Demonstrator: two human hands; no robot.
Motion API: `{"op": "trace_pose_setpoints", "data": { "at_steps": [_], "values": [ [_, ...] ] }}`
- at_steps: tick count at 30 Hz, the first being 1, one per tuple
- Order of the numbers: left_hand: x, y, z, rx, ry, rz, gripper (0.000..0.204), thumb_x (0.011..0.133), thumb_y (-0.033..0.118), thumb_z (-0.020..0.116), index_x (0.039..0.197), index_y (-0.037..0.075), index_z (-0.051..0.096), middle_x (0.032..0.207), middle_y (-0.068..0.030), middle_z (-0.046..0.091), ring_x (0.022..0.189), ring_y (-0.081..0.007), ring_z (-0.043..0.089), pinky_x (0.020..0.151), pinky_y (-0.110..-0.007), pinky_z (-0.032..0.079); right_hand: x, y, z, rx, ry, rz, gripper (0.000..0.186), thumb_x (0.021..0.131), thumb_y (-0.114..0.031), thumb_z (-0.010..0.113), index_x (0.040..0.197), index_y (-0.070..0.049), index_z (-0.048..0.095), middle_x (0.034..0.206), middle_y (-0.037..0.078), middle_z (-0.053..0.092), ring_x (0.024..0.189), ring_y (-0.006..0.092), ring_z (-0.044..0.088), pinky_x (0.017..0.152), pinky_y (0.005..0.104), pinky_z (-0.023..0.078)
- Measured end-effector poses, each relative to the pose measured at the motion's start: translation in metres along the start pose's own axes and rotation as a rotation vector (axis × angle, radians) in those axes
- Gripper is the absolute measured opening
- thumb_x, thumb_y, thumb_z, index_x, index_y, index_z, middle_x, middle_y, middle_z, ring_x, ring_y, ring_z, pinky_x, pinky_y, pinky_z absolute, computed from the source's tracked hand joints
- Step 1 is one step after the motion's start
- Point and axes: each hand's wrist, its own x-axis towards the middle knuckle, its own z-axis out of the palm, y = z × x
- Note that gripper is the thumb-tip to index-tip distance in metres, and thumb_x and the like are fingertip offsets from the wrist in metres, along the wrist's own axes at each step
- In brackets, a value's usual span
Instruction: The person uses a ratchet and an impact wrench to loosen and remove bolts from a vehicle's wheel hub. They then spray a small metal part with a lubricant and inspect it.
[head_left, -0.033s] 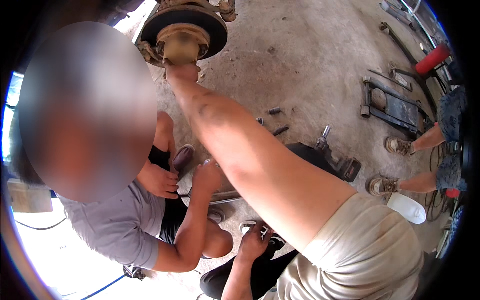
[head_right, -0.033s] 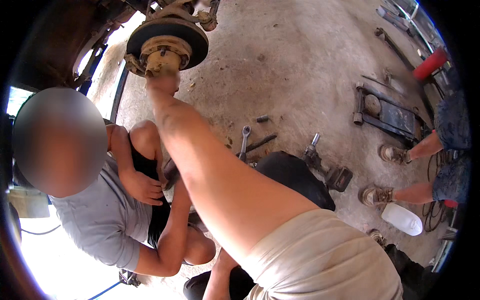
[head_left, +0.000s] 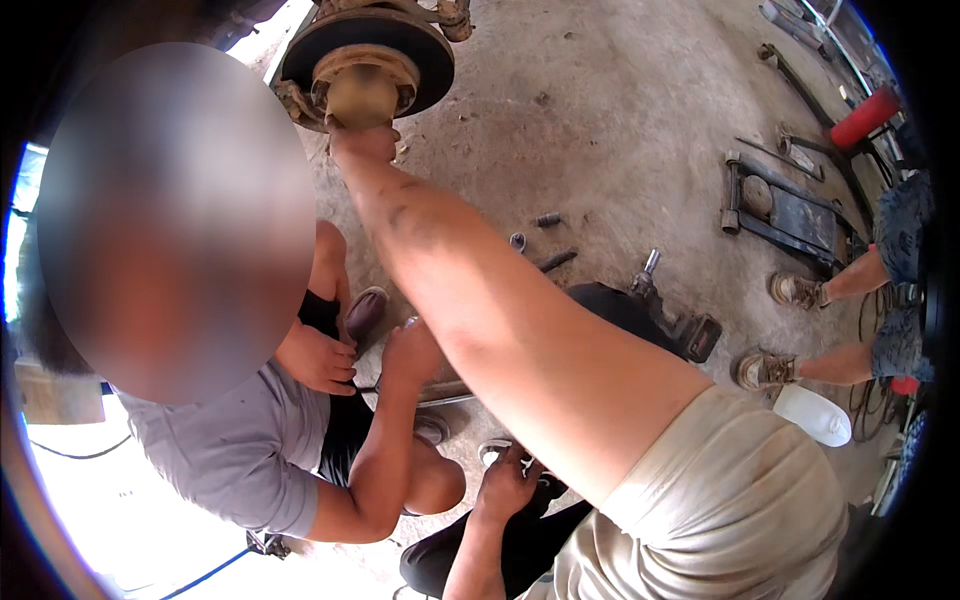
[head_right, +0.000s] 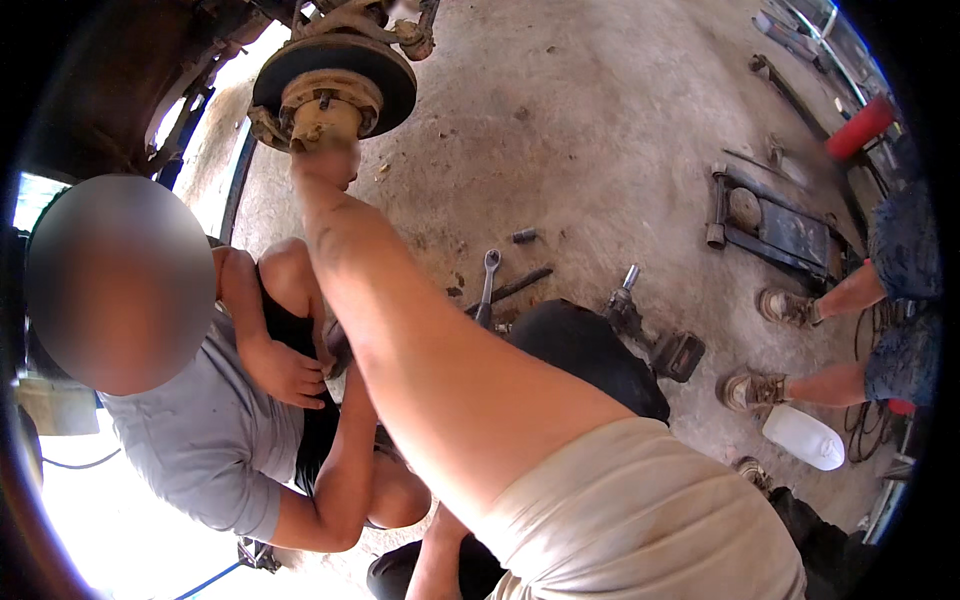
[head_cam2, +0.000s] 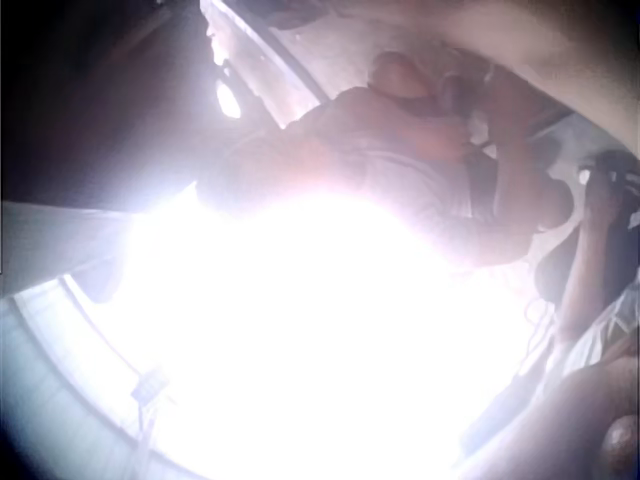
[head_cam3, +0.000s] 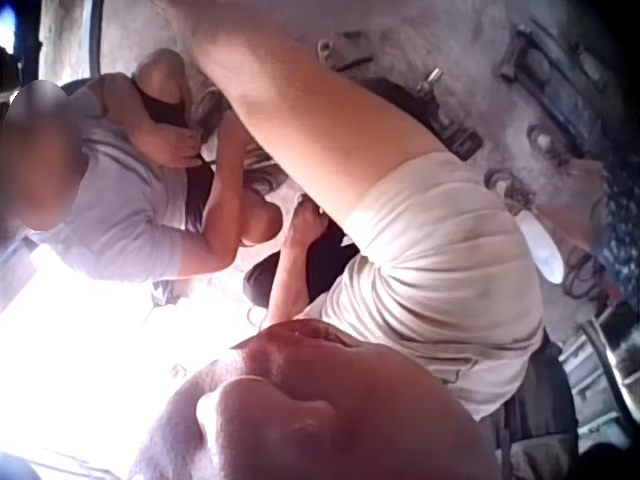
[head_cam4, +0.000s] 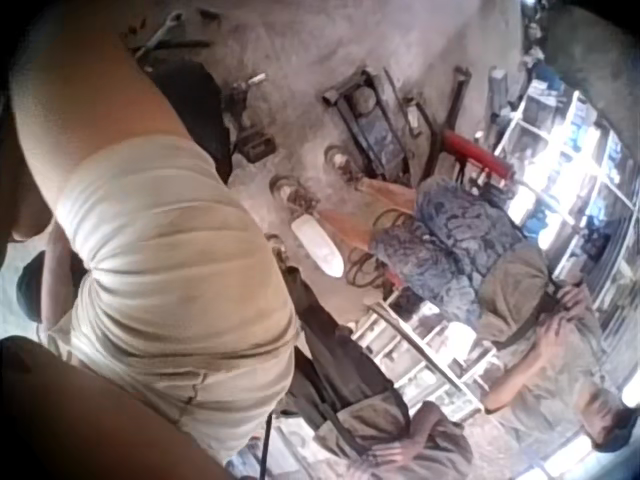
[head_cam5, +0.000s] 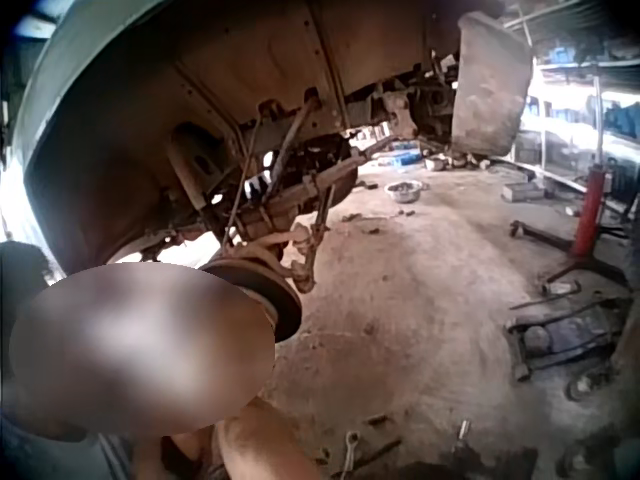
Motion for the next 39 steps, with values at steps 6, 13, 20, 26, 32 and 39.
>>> {"op": "trace_pose_setpoints", "data": {
  "at_steps": [6,13,20,26,32,39],
  "values": [
    [-0.005,0.011,-0.001,0.113,-0.058,0.017,0.035,0.083,0.018,0.061,0.114,0.001,0.056,0.102,-0.0234,0.063,0.096,-0.0414,0.06,0.079,-0.046,0.05,-0.007,-0.003,0.001,-0.22,0.182,-0.063,0.093,0.062,-0.058,0.078,0.118,0.01,0.045,0.114,0.023,0.058,0.104,0.0305,0.06,0.085,0.0385,0.052],
    [-0.001,0.029,-0.005,0.068,-0.047,-0.19,0.042,0.088,0.034,0.061,0.117,0.003,0.055,0.096,-0.0172,0.065,0.086,-0.0326,0.064,0.074,-0.041,0.051,0.029,0.023,-0.013,0.173,-0.177,0.043,0.084,0.067,-0.054,0.078,0.115,0.008,0.049,0.114,0.021,0.058,0.103,0.0303,0.06,0.082,0.0407,0.053],
    [-0.008,0.004,-0.002,0.086,-0.13,-0.358,0.044,0.088,0.037,0.06,0.115,0.003,0.058,0.103,-0.0222,0.064,0.098,-0.0367,0.062,0.082,-0.042,0.05,0.065,0.046,-0.014,0.897,-0.942,0.176,0.056,0.075,-0.04,0.077,0.112,-0.005,0.055,0.104,0.014,0.066,0.095,0.0289,0.064,0.081,0.0458,0.051],
    [-0.002,-0.003,-0.003,0.104,-0.095,-0.295,0.044,0.088,0.036,0.06,0.117,0.004,0.056,0.104,-0.0214,0.064,0.097,-0.0364,0.062,0.082,-0.043,0.05,0.06,0.028,-0.012,0.723,-0.815,0.093,0.051,0.077,-0.033,0.076,0.116,-0.007,0.054,0.106,0.01,0.064,0.097,0.0278,0.063,0.082,0.0486,0.05],
    [-0.002,-0.005,-0.009,0.136,-0.05,-0.196,0.043,0.088,0.036,0.06,0.116,0.004,0.056,0.105,-0.0208,0.064,0.095,-0.0379,0.062,0.081,-0.044,0.05,0.041,0.016,-0.011,0.572,-0.576,0.066,0.05,0.072,-0.036,0.08,0.107,-0.007,0.058,0.089,0.007,0.067,0.073,0.0218,0.065,0.063,0.0408,0.05],
    [0.01,0.008,-0.013,0.137,-0.059,-0.181,0.041,0.088,0.036,0.06,0.116,0.005,0.056,0.098,-0.0219,0.064,0.088,-0.0376,0.064,0.074,-0.044,0.05,0.054,0.014,0.007,0.303,-0.274,-0.123,0.065,0.067,-0.043,0.082,0.111,0.0,0.06,0.1,0.015,0.065,0.088,0.0262,0.063,0.073,0.0374,0.05]
  ]
}}
